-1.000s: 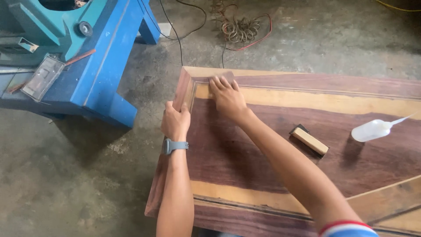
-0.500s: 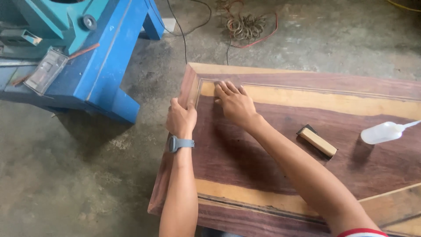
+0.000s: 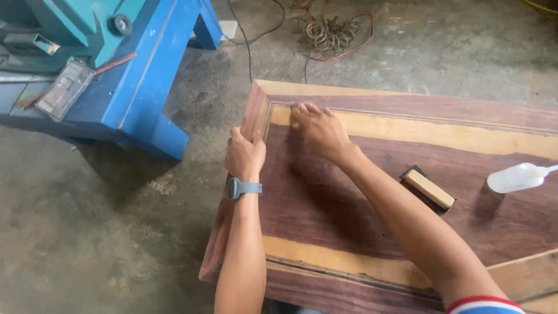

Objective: The person applies glue from a white bottle onto a wooden surface and then uses a small block to spread the glue along the edges and corners of the wood.

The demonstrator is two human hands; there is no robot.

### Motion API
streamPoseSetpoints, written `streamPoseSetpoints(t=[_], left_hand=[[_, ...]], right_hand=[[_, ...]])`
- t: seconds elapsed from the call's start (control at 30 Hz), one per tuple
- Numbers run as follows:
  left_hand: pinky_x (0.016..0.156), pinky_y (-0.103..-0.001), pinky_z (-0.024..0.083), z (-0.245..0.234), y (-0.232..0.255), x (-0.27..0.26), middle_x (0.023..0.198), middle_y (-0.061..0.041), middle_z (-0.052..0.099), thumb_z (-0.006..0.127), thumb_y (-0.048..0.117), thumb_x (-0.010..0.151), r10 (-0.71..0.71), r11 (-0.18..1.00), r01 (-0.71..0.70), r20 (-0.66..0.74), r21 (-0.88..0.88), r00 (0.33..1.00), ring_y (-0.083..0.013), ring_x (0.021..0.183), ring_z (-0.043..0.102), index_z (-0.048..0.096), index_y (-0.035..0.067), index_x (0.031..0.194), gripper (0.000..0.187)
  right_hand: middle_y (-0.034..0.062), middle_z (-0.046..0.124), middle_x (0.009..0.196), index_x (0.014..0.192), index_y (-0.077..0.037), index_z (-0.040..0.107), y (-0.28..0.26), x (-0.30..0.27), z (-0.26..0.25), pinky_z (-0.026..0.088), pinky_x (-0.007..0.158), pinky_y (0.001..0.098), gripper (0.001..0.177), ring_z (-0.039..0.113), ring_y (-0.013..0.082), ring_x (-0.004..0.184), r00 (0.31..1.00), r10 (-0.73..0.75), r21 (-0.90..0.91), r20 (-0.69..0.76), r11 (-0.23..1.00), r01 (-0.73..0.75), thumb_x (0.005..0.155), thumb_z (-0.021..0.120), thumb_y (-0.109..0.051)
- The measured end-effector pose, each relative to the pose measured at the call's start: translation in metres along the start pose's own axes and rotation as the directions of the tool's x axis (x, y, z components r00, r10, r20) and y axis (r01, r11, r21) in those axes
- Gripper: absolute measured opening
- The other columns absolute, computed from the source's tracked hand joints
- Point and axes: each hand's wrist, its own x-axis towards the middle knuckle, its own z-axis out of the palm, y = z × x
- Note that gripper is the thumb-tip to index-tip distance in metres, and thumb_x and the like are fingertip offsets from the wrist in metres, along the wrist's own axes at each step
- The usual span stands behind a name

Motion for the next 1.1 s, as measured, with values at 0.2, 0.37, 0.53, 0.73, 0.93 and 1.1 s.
streamPoseSetpoints(t=[0.2,0.37,0.53,0.73,0.93,1.1], left_hand=[[0.096,-0.058,0.051,-0.003,-0.003,0.001,0.125,-0.023,0.066,0.056,0.041,0.098,0.007,1.000,-0.007,-0.007,-0.006,1.000,-0.0433,0.119,0.066,0.053,0.007,0.139,0.054],[0.097,-0.058,0.051,0.004,-0.002,0.004,0.124,-0.023,0.066,0.055,0.043,0.098,-0.010,1.000,0.011,-0.010,0.025,1.000,-0.0441,0.118,0.066,0.052,0.007,0.139,0.054],[0.096,-0.058,0.051,-0.002,0.003,0.000,0.124,-0.023,0.066,0.055,0.041,0.098,0.002,1.000,-0.002,-0.026,-0.007,1.000,-0.0443,0.118,0.066,0.053,0.006,0.139,0.054],[0.095,-0.060,0.051,0.000,-0.003,0.001,0.123,-0.024,0.067,0.055,0.045,0.097,0.022,1.000,-0.022,-0.027,0.009,0.999,-0.0453,0.116,0.067,0.055,0.007,0.137,0.054],[0.092,-0.058,0.053,0.000,0.000,0.001,0.118,-0.023,0.068,0.056,0.042,0.098,0.019,0.999,-0.018,-0.039,0.028,0.999,-0.0441,0.113,0.069,0.056,0.006,0.134,0.050],[0.092,-0.059,0.053,-0.004,0.002,-0.003,0.119,-0.023,0.068,0.057,0.040,0.098,0.025,1.000,-0.025,-0.027,0.004,0.999,-0.0448,0.114,0.068,0.057,0.006,0.133,0.049]], right_hand=[[0.0113,0.056,0.148,0.146,-0.008,0.052,0.015,0.047,0.016,0.046,0.105,0.0631,0.047,0.045,0.0300,0.143,0.997,-0.041,-0.054,-0.060,0.998,0.037,0.103,0.055,-0.027],[0.0151,0.061,0.145,0.145,-0.013,0.056,-0.009,-0.005,-0.001,0.045,0.105,0.0634,0.044,0.051,0.0353,0.140,0.988,-0.130,0.045,-0.077,0.990,0.134,0.103,0.056,-0.027],[0.0086,0.061,0.149,0.146,-0.014,0.060,0.011,0.032,0.016,0.043,0.110,0.0534,0.048,0.053,0.0288,0.140,0.964,-0.164,0.033,-0.211,0.984,0.175,0.101,0.061,-0.031],[0.0199,0.048,0.156,0.139,-0.001,0.062,0.029,0.011,0.025,0.043,0.118,0.0468,0.061,0.046,0.0365,0.144,0.970,0.043,0.038,-0.241,0.999,-0.035,0.081,0.074,-0.007],[-0.0013,0.056,0.154,0.149,-0.025,0.052,0.017,-0.007,0.026,0.023,0.120,0.0622,0.059,0.041,0.0281,0.146,0.982,0.112,-0.172,-0.152,0.975,-0.138,0.091,0.058,-0.024],[-0.0074,0.055,0.154,0.144,-0.028,0.057,0.024,0.037,0.012,0.000,0.116,0.0804,0.045,0.030,0.0353,0.153,0.983,0.176,-0.054,-0.056,0.982,-0.179,0.099,0.050,-0.029]])
